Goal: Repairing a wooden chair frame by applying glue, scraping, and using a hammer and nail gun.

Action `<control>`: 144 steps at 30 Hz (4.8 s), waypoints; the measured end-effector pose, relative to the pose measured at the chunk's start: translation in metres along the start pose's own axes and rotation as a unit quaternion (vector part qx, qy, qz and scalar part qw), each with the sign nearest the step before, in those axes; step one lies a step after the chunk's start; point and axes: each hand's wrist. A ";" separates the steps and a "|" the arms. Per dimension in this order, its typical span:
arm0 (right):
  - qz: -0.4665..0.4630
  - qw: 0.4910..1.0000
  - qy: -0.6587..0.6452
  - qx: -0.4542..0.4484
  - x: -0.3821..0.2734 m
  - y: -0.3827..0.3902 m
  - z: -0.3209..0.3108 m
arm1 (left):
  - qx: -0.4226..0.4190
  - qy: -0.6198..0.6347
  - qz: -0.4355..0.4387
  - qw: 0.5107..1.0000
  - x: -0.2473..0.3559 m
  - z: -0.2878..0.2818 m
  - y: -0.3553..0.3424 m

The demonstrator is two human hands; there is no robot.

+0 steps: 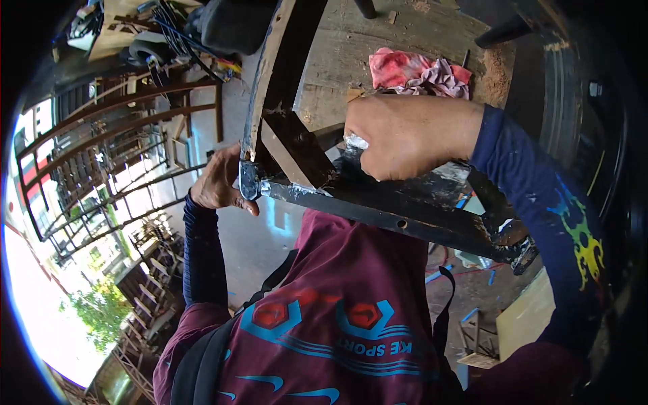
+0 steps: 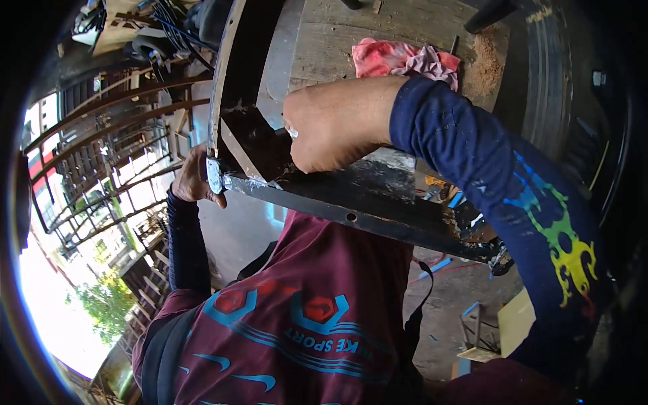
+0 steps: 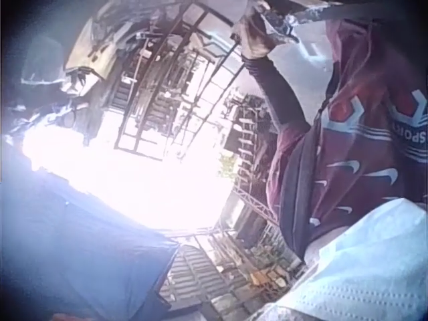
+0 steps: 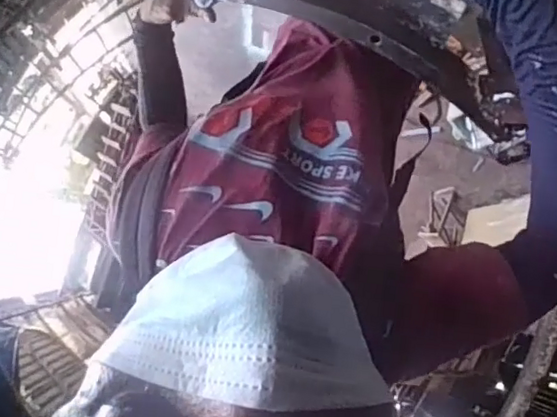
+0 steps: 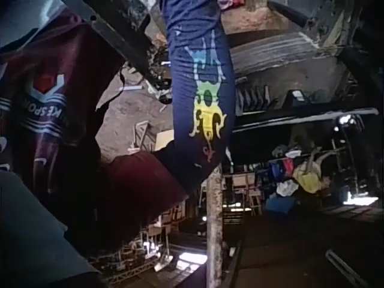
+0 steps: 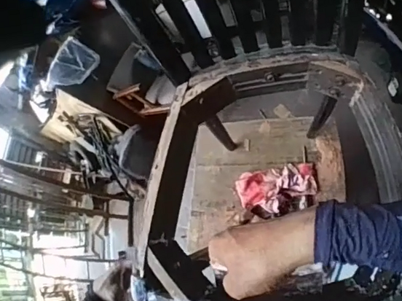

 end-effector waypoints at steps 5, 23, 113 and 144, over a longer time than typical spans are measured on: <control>-0.101 0.992 0.057 0.047 -0.005 -0.012 -0.008 | 0.002 -0.125 0.047 0.991 0.002 0.002 -0.016; 0.107 0.982 0.084 0.128 -0.150 0.020 -0.017 | 0.117 0.020 0.258 0.959 -0.046 0.036 -0.040; -0.195 0.455 -0.542 0.679 0.178 0.183 0.207 | 0.414 0.188 0.269 0.849 -0.015 0.090 -0.058; -0.163 0.340 -0.552 0.744 0.190 0.174 0.202 | 0.460 0.042 0.189 0.867 0.018 0.114 -0.031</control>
Point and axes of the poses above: each hand's wrist, its own y-axis away from the middle knuckle, its own z-axis out of the palm, x = y × z, and after that the axes turned 5 degrees about x, right-handed
